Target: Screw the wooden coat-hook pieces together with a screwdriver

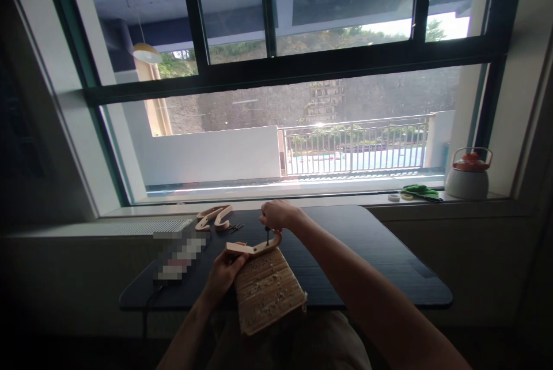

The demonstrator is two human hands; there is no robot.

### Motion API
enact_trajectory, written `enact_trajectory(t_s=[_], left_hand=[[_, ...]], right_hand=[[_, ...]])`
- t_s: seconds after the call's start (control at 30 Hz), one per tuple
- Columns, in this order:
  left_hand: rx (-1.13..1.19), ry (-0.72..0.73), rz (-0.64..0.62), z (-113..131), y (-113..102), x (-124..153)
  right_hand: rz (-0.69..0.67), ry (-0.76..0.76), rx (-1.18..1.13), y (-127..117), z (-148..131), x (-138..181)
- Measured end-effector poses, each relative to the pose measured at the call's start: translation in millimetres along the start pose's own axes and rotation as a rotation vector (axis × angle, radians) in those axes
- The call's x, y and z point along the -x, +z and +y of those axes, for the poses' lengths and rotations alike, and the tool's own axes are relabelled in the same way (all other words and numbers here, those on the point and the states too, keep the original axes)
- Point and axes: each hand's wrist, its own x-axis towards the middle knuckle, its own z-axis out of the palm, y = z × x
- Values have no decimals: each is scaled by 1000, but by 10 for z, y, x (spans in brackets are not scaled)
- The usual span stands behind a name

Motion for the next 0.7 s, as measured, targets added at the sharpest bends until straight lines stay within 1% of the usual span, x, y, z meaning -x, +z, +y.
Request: enact_trajectory(t_s=[0.2,0.47,0.6,0.7], left_hand=[[6,-31,4,-8,-1,-9],[-1,-13,-8,0,2,-3],[-9,-8,-5,34,-1,8],[-22,-10,-1,52,-4,14]], right_hand=[[57,24,45,2,-46,-31],[72,29,52,10,-50,-20],[62,48,35,12,-38,-26],[8,64,8,-1,-35,-30]])
